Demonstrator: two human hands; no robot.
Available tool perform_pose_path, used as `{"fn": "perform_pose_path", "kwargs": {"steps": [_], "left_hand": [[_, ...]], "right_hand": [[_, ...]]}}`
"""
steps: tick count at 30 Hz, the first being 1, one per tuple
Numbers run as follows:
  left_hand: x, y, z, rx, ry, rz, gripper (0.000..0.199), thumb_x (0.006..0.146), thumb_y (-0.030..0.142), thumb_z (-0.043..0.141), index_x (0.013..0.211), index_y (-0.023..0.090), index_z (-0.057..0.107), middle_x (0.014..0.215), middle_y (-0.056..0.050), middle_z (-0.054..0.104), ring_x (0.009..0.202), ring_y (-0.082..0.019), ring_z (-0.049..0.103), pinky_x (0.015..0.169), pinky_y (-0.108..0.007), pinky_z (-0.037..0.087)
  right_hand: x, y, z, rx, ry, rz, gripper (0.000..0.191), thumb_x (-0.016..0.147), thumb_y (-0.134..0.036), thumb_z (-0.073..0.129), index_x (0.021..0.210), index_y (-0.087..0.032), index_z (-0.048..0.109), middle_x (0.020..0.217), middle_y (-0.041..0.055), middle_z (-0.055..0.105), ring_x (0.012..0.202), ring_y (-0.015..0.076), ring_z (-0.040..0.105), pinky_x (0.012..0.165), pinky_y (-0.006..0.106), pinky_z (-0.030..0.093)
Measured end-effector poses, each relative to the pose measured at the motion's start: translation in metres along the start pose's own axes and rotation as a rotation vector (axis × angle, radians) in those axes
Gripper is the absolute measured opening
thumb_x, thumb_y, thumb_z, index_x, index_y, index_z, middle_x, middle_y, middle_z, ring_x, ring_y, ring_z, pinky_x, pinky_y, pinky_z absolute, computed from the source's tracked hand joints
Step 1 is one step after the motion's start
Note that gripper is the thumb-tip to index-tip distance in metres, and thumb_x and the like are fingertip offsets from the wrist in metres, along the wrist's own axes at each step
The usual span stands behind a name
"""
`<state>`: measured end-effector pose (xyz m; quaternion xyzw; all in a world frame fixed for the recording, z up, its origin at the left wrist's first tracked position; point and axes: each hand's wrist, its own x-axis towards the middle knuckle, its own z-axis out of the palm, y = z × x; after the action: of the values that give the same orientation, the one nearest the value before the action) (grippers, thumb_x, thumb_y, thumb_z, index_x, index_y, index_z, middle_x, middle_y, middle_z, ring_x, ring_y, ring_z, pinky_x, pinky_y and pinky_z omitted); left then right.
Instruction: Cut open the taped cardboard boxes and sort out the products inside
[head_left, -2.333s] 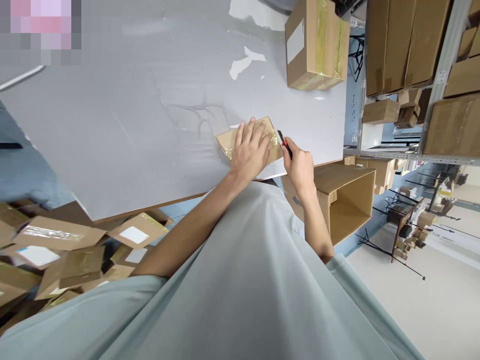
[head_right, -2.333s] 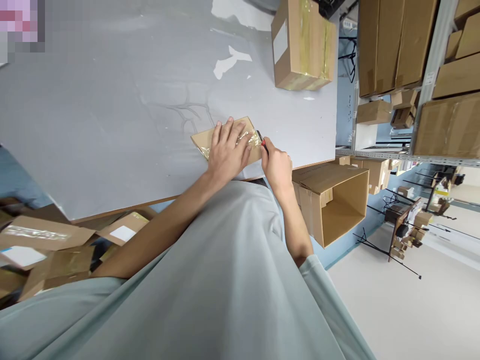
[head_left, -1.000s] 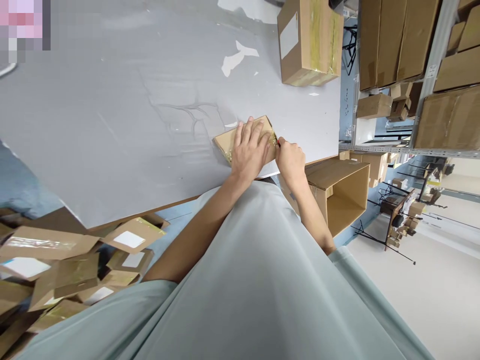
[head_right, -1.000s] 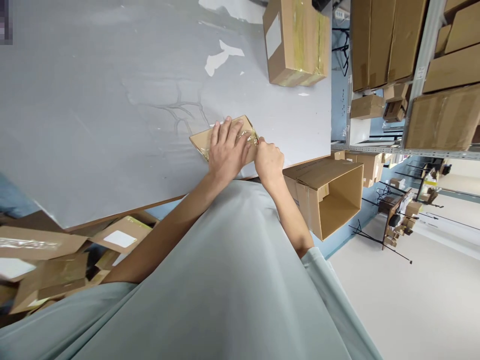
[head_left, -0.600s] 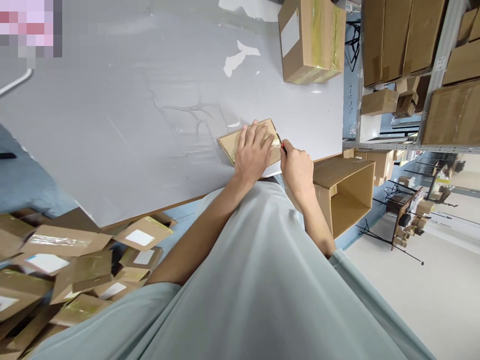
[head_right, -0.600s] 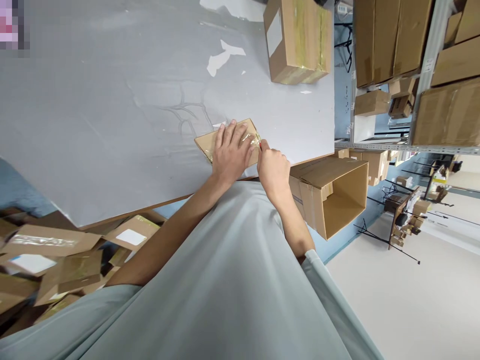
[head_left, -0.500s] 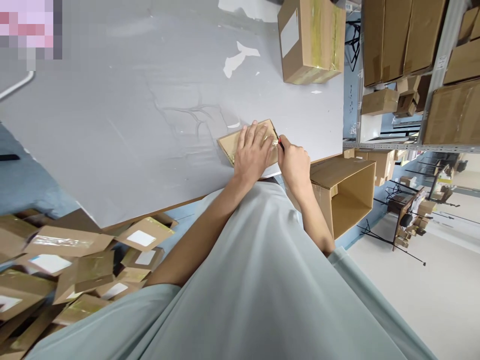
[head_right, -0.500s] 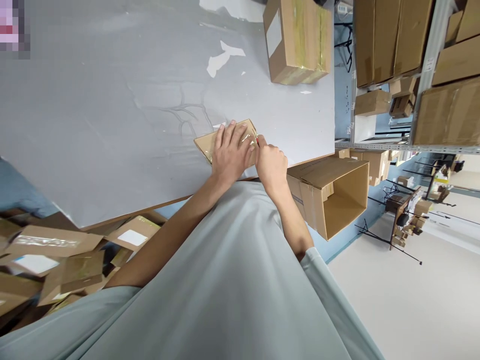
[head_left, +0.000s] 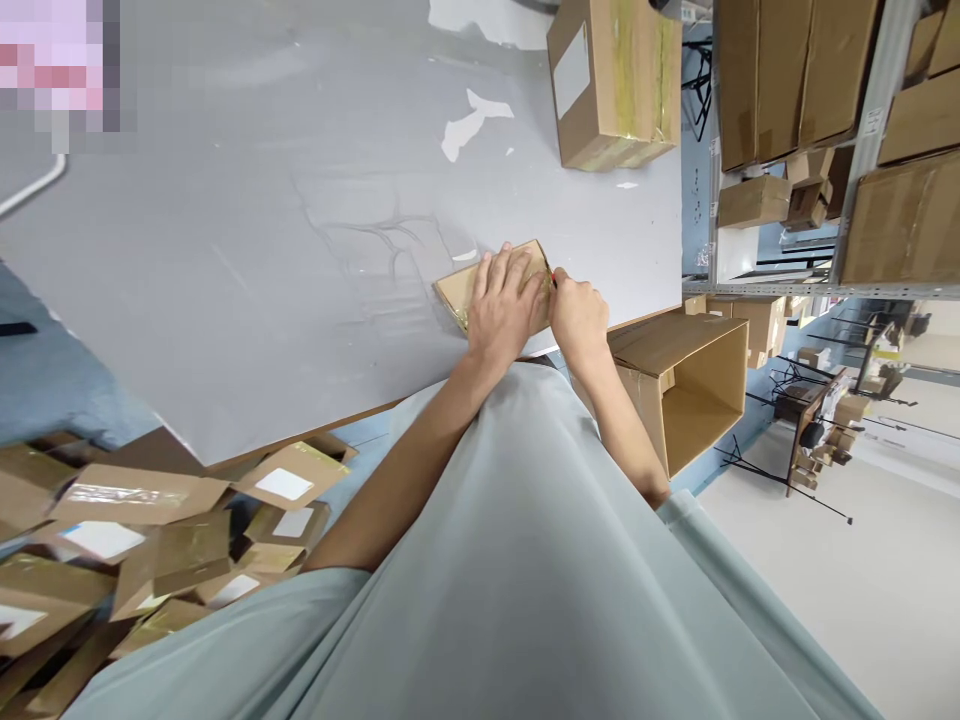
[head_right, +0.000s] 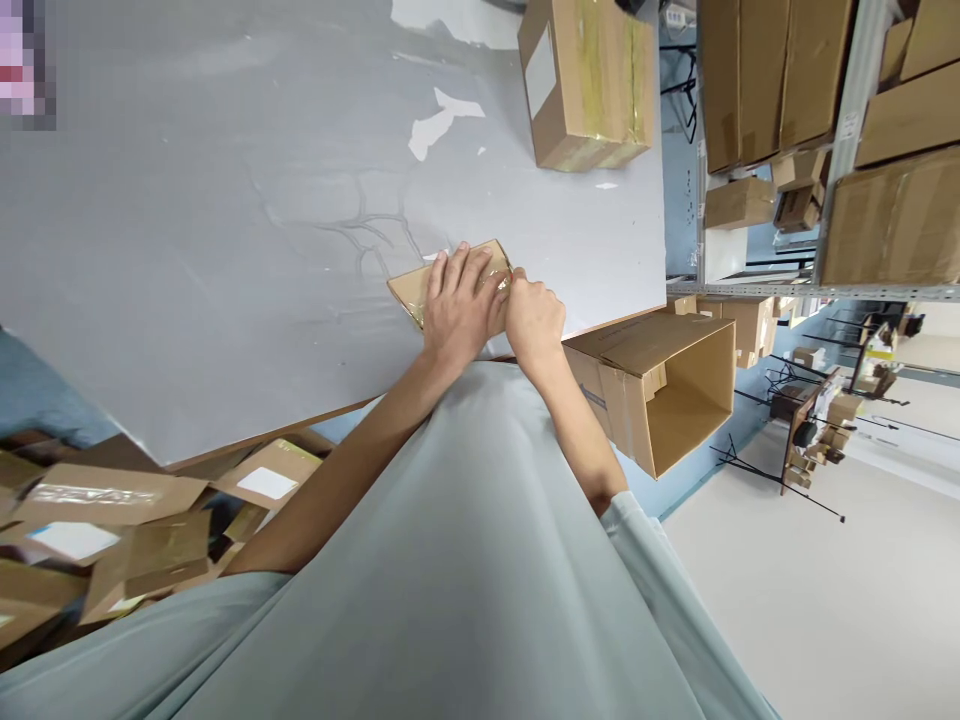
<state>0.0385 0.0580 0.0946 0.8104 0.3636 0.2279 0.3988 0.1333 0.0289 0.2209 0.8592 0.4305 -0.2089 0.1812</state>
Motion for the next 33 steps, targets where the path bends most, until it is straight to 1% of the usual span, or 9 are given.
{"fn": "perform_pose_path", "kwargs": {"steps": [7,13,16,20,24,26,28,30,33], "left_hand": [[-0.002,0.001,-0.003,-0.06,0.006,0.003,0.045,0.121,0.042,0.042,0.149,0.025,0.071,0.178,-0.011,0.057,0.178,-0.033,0.035,0.15,-0.066,0.014],[-0.004,-0.002,-0.004,-0.087,-0.022,-0.013,0.044,0.118,0.047,0.053,0.153,0.027,0.069,0.18,-0.012,0.055,0.178,-0.036,0.033,0.15,-0.067,0.012],[-0.005,-0.005,-0.004,-0.078,-0.026,-0.001,0.044,0.119,0.048,0.051,0.152,0.027,0.07,0.18,-0.012,0.055,0.178,-0.037,0.033,0.15,-0.068,0.011],[-0.007,-0.011,-0.005,-0.017,-0.016,0.038,0.044,0.119,0.045,0.049,0.154,0.028,0.069,0.179,-0.012,0.055,0.178,-0.037,0.033,0.15,-0.069,0.012],[-0.013,-0.015,-0.006,0.081,0.016,0.067,0.043,0.119,0.044,0.049,0.154,0.028,0.069,0.177,-0.013,0.059,0.176,-0.035,0.039,0.148,-0.068,0.021],[-0.015,-0.016,-0.006,0.127,0.051,0.056,0.044,0.119,0.046,0.05,0.153,0.026,0.069,0.173,-0.016,0.061,0.173,-0.035,0.044,0.146,-0.065,0.027],[-0.015,-0.018,-0.005,0.172,0.097,0.028,0.045,0.118,0.048,0.052,0.151,0.023,0.071,0.17,-0.019,0.063,0.171,-0.036,0.048,0.144,-0.063,0.033],[-0.017,-0.018,-0.006,0.228,0.14,-0.009,0.044,0.118,0.048,0.053,0.148,0.023,0.073,0.168,-0.019,0.066,0.169,-0.036,0.05,0.143,-0.062,0.037],[-0.028,-0.016,-0.008,0.33,0.204,-0.106,0.047,0.116,0.051,0.056,0.15,0.023,0.073,0.169,-0.02,0.064,0.171,-0.038,0.047,0.144,-0.065,0.033]], "right_hand": [[-0.016,0.02,0.013,-0.017,-0.036,0.042,0.044,0.123,-0.026,0.034,0.155,-0.019,0.064,0.131,0.0219,0.083,0.122,0.0352,0.079,0.102,0.043,0.06],[-0.033,0.028,0.014,0.009,-0.062,0.052,0.045,0.124,-0.03,0.036,0.156,-0.022,0.066,0.127,0.0203,0.084,0.119,0.0349,0.08,0.099,0.041,0.059],[-0.034,0.035,0.02,0.04,-0.074,0.054,0.044,0.123,-0.029,0.039,0.159,-0.022,0.064,0.128,0.0203,0.084,0.12,0.0358,0.08,0.098,0.041,0.059],[-0.031,0.047,0.023,0.096,-0.066,-0.002,0.041,0.122,-0.029,0.042,0.153,-0.022,0.069,0.127,0.0198,0.085,0.119,0.0368,0.08,0.098,0.041,0.057],[-0.025,0.07,0.024,0.253,-0.013,-0.145,0.039,0.119,-0.031,0.048,0.15,-0.024,0.071,0.121,0.016,0.087,0.112,0.0366,0.082,0.095,0.038,0.055],[-0.009,0.085,0.032,0.4,0.059,-0.212,0.038,0.12,-0.037,0.047,0.146,-0.025,0.072,0.115,0.0127,0.088,0.106,0.0341,0.083,0.092,0.036,0.055],[0.023,0.099,0.049,0.542,0.084,-0.24,0.038,0.12,-0.044,0.046,0.131,-0.025,0.077,0.105,0.0107,0.088,0.096,0.0309,0.084,0.088,0.034,0.055],[0.065,0.106,0.071,0.618,0.045,-0.207,0.037,0.117,-0.049,0.053,0.112,-0.023,0.078,0.092,0.0102,0.086,0.085,0.0283,0.083,0.085,0.032,0.055],[0.127,0.106,0.111,0.747,-0.063,-0.123,0.027,0.111,-0.043,0.063,0.097,-0.021,0.073,0.083,0.0073,0.082,0.074,0.0243,0.081,0.079,0.03,0.056]]}}
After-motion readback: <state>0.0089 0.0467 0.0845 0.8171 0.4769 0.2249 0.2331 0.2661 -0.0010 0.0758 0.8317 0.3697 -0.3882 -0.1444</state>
